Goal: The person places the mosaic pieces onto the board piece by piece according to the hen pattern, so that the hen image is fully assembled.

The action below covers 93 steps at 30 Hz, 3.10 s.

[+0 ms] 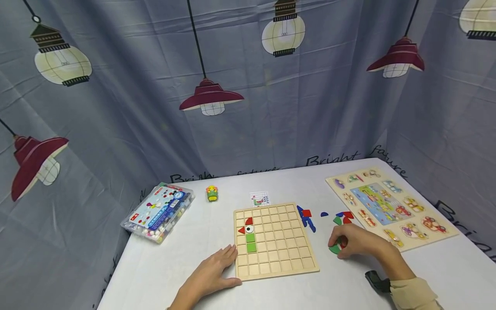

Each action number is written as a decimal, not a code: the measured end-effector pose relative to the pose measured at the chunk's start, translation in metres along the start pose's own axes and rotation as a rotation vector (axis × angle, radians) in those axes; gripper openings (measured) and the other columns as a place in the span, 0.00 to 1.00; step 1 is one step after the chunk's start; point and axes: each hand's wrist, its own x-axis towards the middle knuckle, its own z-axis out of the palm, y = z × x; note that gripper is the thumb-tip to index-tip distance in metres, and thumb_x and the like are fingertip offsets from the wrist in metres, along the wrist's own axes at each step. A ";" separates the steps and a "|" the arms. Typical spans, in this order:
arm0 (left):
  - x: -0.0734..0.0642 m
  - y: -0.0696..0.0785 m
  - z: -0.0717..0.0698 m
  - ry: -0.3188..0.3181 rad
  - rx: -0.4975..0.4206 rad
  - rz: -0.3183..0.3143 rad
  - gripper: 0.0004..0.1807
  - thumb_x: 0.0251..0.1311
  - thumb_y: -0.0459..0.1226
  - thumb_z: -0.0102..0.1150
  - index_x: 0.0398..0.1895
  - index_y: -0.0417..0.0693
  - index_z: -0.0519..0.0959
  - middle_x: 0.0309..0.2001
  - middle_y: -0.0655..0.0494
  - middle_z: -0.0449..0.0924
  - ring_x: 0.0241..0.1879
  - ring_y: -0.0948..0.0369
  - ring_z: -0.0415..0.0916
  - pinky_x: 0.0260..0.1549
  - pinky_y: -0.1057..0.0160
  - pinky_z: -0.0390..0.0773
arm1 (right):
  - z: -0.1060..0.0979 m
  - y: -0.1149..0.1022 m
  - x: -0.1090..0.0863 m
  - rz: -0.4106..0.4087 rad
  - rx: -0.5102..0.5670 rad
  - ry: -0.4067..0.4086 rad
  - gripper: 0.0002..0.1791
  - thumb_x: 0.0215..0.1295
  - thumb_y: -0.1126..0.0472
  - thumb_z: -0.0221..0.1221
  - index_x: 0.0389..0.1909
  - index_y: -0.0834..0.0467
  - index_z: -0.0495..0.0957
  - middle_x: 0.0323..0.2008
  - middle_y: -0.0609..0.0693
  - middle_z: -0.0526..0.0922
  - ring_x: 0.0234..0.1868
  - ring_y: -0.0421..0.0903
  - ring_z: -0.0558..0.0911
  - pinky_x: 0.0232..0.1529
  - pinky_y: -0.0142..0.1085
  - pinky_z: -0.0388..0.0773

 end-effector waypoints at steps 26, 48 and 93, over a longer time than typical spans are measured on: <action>-0.001 0.000 -0.001 0.019 -0.008 0.005 0.48 0.53 0.68 0.57 0.68 0.44 0.70 0.70 0.49 0.67 0.69 0.47 0.66 0.64 0.46 0.71 | 0.001 0.003 0.005 0.077 0.026 0.027 0.16 0.39 0.64 0.76 0.33 0.53 0.85 0.26 0.44 0.79 0.28 0.41 0.73 0.26 0.28 0.73; -0.001 0.001 -0.002 0.000 -0.012 -0.014 0.47 0.52 0.67 0.59 0.68 0.45 0.70 0.71 0.50 0.66 0.69 0.48 0.65 0.65 0.46 0.70 | 0.002 -0.018 0.008 -0.025 0.027 0.051 0.17 0.41 0.59 0.77 0.34 0.53 0.84 0.32 0.43 0.82 0.31 0.34 0.74 0.32 0.26 0.76; -0.003 0.001 0.000 0.037 0.029 0.035 0.45 0.55 0.66 0.56 0.67 0.44 0.71 0.70 0.50 0.68 0.69 0.49 0.66 0.65 0.49 0.71 | 0.046 -0.132 0.082 -0.220 -0.045 -0.041 0.11 0.44 0.61 0.76 0.29 0.52 0.84 0.26 0.40 0.80 0.28 0.37 0.74 0.28 0.25 0.72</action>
